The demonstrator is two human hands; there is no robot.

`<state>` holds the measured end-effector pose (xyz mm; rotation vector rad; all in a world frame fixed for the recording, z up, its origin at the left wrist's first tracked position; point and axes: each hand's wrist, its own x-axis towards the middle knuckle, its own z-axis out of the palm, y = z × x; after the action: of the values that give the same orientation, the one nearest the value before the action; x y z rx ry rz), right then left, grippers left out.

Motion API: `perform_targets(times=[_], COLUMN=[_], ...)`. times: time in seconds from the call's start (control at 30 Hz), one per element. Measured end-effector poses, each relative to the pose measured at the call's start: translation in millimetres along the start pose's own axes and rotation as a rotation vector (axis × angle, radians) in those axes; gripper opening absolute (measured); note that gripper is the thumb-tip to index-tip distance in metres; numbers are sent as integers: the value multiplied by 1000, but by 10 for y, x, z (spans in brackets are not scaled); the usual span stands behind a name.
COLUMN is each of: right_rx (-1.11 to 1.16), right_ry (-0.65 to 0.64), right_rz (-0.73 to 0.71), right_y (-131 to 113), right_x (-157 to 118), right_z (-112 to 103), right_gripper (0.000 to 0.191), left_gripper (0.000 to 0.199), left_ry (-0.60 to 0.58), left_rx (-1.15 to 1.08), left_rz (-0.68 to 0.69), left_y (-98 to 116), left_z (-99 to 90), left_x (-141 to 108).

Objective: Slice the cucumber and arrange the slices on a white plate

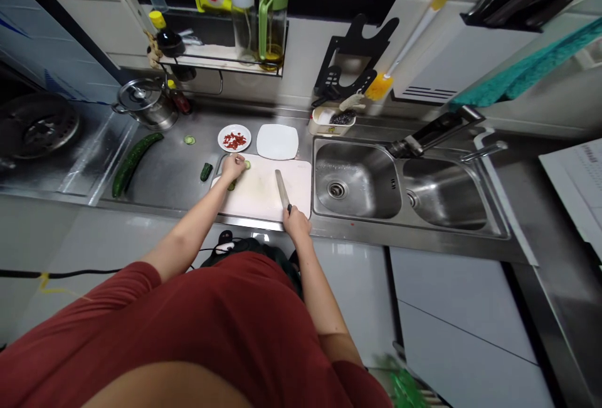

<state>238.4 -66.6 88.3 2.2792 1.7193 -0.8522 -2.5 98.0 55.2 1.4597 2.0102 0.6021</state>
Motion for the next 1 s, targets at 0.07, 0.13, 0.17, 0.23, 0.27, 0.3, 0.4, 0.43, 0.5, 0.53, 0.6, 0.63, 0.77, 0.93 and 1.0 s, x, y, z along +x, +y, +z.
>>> perform_targets(times=[0.07, 0.13, 0.17, 0.23, 0.27, 0.3, 0.4, 0.43, 0.5, 0.53, 0.6, 0.63, 0.77, 0.93, 1.0], right_rx=[4, 7, 7, 8, 8, 7, 5, 5, 6, 5, 2, 0, -16, -50, -68], right_ry=[1, 4, 7, 16, 18, 19, 18, 20, 28, 32, 38, 41, 42, 34, 41], right_rz=[-3, -7, -11, -18, -18, -16, -8, -9, -16, -19, -27, -33, -67, -70, -79], right_y=[0, -2, -3, -5, -5, -6, -8, -9, -9, -10, -9, -8, -6, -26, -38], right_x=[2, 1, -1, -4, -5, -5, -2, 0, 4, 5, 3, 0, -13, -38, -65], right_z=[1, 0, -1, -3, -3, -3, 2, 5, 12, 14, 14, 10, -30, -96, -118], right_gripper=[48, 47, 47, 46, 46, 46, 45, 45, 46, 46, 46, 46, 45, 44, 44], left_gripper=[21, 21, 21, 19, 18, 17, 13, 12, 11, 11, 13, 15, 18, 14, 14], left_ry=[-65, -101, -111, -128, -136, -142, -150, -151, -149, -137, -73, -35, 20, 10, 6], left_rx=[-47, -70, -77, -82, -81, -77, -43, -27, 6, 22, 50, 61, 66, 63, 65], left_rz=[22, 52, 66, 84, 91, 99, 124, 132, 145, 152, 169, 175, 172, 162, 157], left_y=[11, 11, 8, -3, -9, -17, -41, -50, -71, -83, -109, -123, -172, -189, -185], left_z=[84, 168, 206, 268, 292, 311, 357, 371, 404, 421, 453, 467, 499, 491, 484], left_x=[-111, -221, -271, -353, -386, -413, -474, -490, -520, -533, -555, -562, -550, -489, -473])
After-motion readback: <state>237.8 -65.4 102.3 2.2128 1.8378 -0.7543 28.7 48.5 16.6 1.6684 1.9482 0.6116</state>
